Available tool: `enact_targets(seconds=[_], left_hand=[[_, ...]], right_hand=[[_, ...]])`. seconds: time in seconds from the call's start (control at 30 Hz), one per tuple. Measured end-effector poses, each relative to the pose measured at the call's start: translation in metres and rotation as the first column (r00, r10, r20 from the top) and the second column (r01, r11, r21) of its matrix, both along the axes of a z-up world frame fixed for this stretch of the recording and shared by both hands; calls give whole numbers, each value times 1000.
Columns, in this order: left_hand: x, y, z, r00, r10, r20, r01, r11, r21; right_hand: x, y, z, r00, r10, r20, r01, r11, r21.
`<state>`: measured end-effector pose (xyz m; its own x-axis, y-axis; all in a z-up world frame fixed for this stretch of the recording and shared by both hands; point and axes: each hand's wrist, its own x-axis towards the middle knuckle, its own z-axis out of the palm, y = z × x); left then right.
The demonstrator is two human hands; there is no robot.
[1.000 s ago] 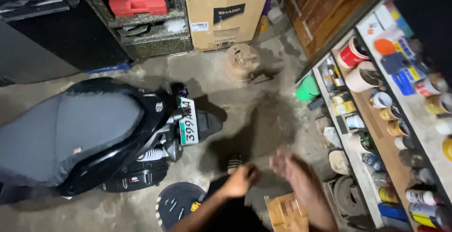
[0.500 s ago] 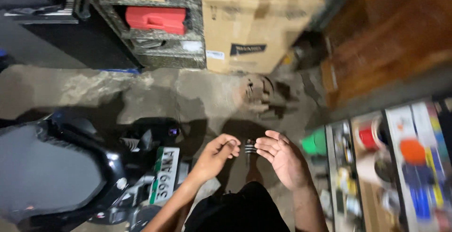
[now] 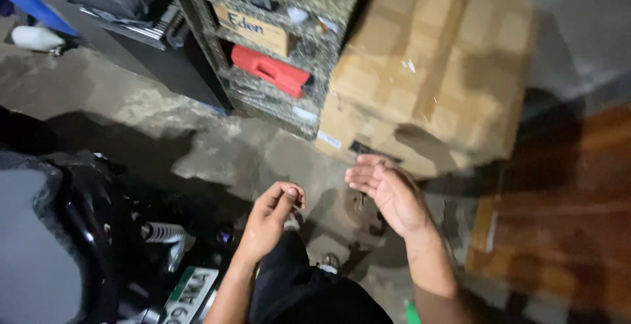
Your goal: The person uses a cordless impact driver to remove bolts from the rear side cover of a motorcycle. After removing the bolts, they retrieve a white string and tie it around the rear shock absorber and side cover, securing the cover in place.
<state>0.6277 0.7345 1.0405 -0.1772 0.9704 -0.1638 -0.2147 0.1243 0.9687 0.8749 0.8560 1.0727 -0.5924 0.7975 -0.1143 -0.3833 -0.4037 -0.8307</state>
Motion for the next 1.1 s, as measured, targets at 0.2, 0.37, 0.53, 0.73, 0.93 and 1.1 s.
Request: enact_targets(seconds=[0.2, 0.37, 0.53, 0.73, 0.93, 1.1], left_hand=[[-99, 133, 7, 986, 110, -125, -92, 985, 143], [-194, 279, 59, 903, 269, -335, -134, 917, 375], [-245, 433, 95, 628, 498, -598, -100, 814, 572], [-272, 567, 90, 178, 658, -732, -18, 746, 666], [-270, 593, 56, 192, 405, -894, -181, 910, 373], [-264, 584, 37, 157, 504, -849, -180, 860, 477]], right_hand=[[-81, 159, 20, 994, -17, 108, -6, 979, 205], [-183, 273, 55, 966, -77, 245, -44, 891, 452], [-264, 372, 77, 869, -276, 411, -110, 701, 705], [-327, 507, 97, 773, -431, 465, -230, 494, 839], [-390, 608, 89, 720, -411, 559, -480, 286, 829], [-453, 664, 50, 563, -359, 745, -787, 43, 615]])
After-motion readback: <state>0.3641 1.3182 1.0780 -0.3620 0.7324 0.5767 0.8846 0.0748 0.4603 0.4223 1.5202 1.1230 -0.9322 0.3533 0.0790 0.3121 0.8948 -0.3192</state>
